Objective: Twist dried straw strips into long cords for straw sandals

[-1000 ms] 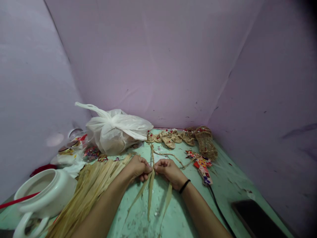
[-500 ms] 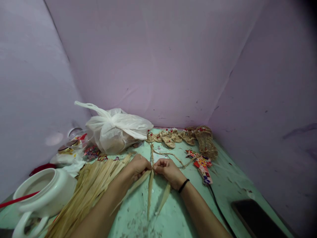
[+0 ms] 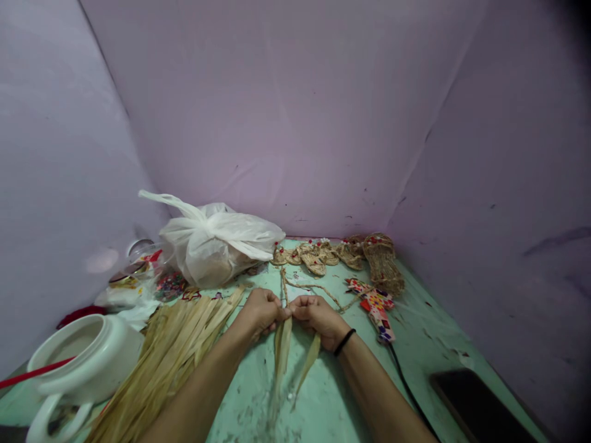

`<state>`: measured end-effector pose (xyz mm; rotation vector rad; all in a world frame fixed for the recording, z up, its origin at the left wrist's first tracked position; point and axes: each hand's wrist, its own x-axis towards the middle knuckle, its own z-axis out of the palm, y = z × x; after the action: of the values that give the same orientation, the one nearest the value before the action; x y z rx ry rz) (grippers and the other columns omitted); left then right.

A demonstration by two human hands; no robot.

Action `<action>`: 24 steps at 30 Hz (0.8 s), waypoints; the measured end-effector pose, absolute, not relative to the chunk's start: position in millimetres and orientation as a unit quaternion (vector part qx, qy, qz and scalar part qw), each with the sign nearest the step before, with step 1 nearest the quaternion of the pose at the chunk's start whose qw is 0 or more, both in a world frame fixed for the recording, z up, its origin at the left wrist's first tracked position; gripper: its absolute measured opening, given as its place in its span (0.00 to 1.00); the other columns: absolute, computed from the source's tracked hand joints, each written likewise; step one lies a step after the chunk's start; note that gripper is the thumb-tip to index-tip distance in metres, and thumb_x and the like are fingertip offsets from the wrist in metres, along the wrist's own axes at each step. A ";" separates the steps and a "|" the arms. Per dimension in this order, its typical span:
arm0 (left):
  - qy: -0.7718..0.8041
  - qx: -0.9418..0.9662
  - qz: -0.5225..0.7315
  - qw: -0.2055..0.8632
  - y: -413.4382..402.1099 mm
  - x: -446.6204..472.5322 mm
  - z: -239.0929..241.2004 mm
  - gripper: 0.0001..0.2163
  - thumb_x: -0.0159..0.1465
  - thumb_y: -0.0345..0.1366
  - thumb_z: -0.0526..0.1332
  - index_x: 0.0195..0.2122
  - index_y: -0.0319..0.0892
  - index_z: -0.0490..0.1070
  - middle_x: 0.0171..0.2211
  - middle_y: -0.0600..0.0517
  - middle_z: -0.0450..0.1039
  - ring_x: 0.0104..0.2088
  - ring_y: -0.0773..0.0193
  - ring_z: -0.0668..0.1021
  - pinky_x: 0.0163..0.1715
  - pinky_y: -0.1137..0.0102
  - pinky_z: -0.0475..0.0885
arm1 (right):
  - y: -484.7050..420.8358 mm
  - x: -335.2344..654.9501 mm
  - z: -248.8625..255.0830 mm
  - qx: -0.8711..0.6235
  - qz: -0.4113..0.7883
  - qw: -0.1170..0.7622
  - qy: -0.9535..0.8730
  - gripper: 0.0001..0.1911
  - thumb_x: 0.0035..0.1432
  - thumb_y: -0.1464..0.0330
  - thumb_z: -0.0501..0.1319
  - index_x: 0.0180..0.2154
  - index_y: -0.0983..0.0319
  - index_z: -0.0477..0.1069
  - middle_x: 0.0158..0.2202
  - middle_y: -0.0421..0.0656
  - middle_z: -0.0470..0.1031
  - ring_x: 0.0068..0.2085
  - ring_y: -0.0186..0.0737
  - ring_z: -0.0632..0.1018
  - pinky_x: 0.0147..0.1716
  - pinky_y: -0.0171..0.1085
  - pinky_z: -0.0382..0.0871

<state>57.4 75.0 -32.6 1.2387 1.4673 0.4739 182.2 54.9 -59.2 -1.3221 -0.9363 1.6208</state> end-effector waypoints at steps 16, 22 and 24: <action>0.603 0.519 0.154 0.586 76.4 51.8 -35.3 0.06 0.42 0.31 0.58 0.16 0.40 0.59 0.08 0.59 0.56 0.07 0.76 0.55 0.08 0.79 0.46 | 54.7 180.8 -62.2 -0.506 0.648 0.385 -0.420 0.08 0.33 0.69 0.62 0.15 0.65 0.63 0.11 0.34 0.61 0.14 0.24 0.56 0.16 0.29 0.45; 0.546 0.533 0.172 0.623 79.6 45.8 -40.2 0.03 0.42 0.31 0.56 0.16 0.38 0.63 0.09 0.59 0.56 0.07 0.77 0.53 0.07 0.78 0.43 | 55.8 178.5 -65.6 -0.537 0.570 0.372 -0.498 0.05 0.37 0.72 0.54 0.14 0.64 0.63 0.10 0.33 0.56 0.15 0.24 0.54 0.15 0.29 0.44; 0.573 0.527 0.182 0.600 78.9 48.1 -39.7 0.04 0.41 0.30 0.55 0.14 0.39 0.60 0.07 0.60 0.52 0.07 0.77 0.51 0.08 0.77 0.42 | 56.9 179.0 -67.2 -0.558 0.535 0.364 -0.519 0.05 0.37 0.73 0.54 0.14 0.65 0.64 0.11 0.34 0.58 0.16 0.25 0.56 0.16 0.29 0.46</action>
<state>48.1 78.9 -39.7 1.2210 1.3288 0.4226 179.0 56.9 -67.2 -1.4362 -1.3350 1.3761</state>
